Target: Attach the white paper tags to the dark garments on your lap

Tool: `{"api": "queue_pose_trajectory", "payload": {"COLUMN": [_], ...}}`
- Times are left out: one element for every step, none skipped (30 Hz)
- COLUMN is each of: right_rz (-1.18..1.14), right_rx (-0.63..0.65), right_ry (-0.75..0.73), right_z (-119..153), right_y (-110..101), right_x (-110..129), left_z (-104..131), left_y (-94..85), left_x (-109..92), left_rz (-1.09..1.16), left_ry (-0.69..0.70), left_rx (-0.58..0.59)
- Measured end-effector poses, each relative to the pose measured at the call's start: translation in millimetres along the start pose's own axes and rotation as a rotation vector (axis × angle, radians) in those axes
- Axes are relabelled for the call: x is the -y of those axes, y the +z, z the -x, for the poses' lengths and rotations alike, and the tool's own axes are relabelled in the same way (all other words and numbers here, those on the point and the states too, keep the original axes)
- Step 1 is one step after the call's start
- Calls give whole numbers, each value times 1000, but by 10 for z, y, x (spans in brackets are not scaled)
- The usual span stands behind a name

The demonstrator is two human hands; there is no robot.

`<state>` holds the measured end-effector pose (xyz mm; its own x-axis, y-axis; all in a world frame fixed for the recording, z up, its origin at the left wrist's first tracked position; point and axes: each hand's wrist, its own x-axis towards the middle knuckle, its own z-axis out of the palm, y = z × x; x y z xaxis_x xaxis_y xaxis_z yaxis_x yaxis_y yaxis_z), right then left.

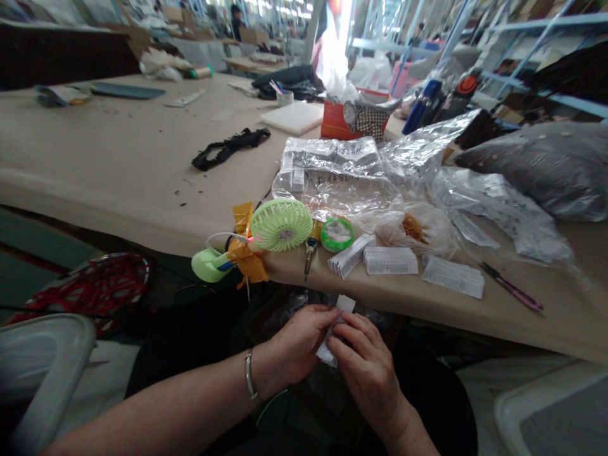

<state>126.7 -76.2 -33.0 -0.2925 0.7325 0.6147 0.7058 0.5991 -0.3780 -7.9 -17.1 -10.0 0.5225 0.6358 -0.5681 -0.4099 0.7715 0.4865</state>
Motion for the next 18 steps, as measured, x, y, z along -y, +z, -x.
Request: {"api": "queue_pose_trajectory", "payload": {"right_rz": [1, 4, 7, 9, 7, 0, -16, -41, -71, -105, -147, -208, -299, -417, -554, -695, -816, -901], "right_rx": [0, 0, 1, 6, 14, 18, 13, -3, -40, -99, -169, -222, -246, -241, -207, -154, -106, -77], "right_ry": [-4, -6, -8, -9, -7, 0, 12, 37, 88, 175, 294, 439, 590, 732, 852, 944, 1008, 1050], "right_z": [-4, -6, -5, 0, 8, 21, 36, 52, 67, 78, 85, 84, 77, 65, 49, 32, 17, 6], "right_y": [-1, 1, 5, 9, 13, 14, 13, 9, 2, -7, -18, -29, -39, -46, -51, -51, -49, -44], "right_x": [2, 4, 8, 14, 22, 30, 37, 41, 38, 27, 8, -20, -54, -90, -126, -155, -176, -186], "left_z": [6, 13, 20, 26, 30, 32, 32, 32, 33, 35, 40, 49, 61, 76, 95, 115, 135, 154], "left_y": [-1, -2, -3, -4, -5, -7, -9, -12, -16, -21, -25, -30, -34, -36, -38, -38, -38, -39], "left_x": [1, 2, 2, 1, 0, -1, -3, -6, -9, -12, -15, -17, -17, -14, -10, -5, 2, 9], "left_rz": [10, 16, 13, 4, -8, -22, -38, -53, -69, -89, -116, -145, -169, -185, -192, -193, -190, -186], "left_ry": [-3, -6, -7, -6, 0, 8, 16, 18, 7, -17, -49, -84, -116, -139, -150, -153, -152, -150], "left_rx": [14, 24, 29, 29, 25, 16, 5, -7, -14, -15, -7, 13, 42, 70, 94, 112, 123, 134]}}
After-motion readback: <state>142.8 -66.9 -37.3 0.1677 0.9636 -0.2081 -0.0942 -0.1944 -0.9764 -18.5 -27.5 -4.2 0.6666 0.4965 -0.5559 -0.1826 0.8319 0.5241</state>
